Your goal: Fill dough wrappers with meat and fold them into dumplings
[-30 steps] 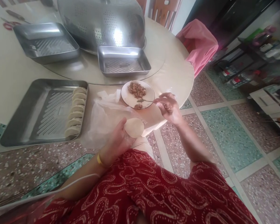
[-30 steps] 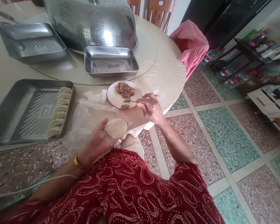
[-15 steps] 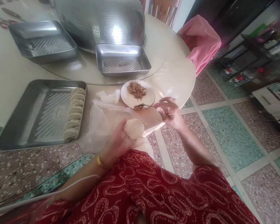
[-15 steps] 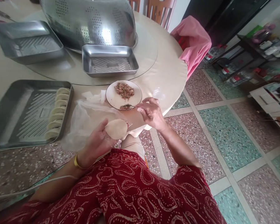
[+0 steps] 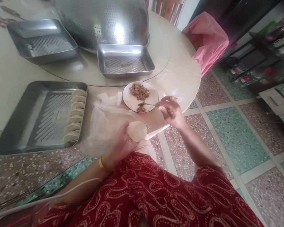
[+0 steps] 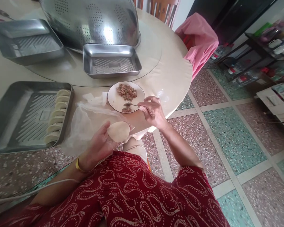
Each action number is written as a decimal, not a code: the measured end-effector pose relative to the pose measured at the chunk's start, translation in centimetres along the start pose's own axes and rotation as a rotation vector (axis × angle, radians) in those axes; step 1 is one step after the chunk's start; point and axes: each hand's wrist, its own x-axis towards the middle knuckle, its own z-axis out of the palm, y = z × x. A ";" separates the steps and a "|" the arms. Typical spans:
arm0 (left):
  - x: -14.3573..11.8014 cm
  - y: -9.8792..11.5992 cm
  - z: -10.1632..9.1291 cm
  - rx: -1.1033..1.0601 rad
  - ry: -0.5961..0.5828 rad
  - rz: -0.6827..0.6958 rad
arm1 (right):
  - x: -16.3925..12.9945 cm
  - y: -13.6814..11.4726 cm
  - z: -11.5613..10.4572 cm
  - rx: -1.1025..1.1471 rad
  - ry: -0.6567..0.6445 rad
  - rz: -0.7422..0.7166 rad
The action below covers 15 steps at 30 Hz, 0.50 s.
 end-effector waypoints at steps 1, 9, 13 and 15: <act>0.1 0.0 0.0 -0.002 0.001 -0.003 | -0.1 -0.3 -0.4 0.022 -0.021 0.023; 0.6 0.2 0.4 0.033 0.021 -0.034 | -0.2 -0.4 -1.4 0.172 0.006 0.036; 1.2 0.6 0.3 0.033 0.000 -0.046 | -0.9 -0.3 -0.8 0.326 0.002 0.126; 1.8 0.8 0.1 0.019 -0.036 -0.071 | -1.2 -0.3 -0.5 0.424 0.065 0.247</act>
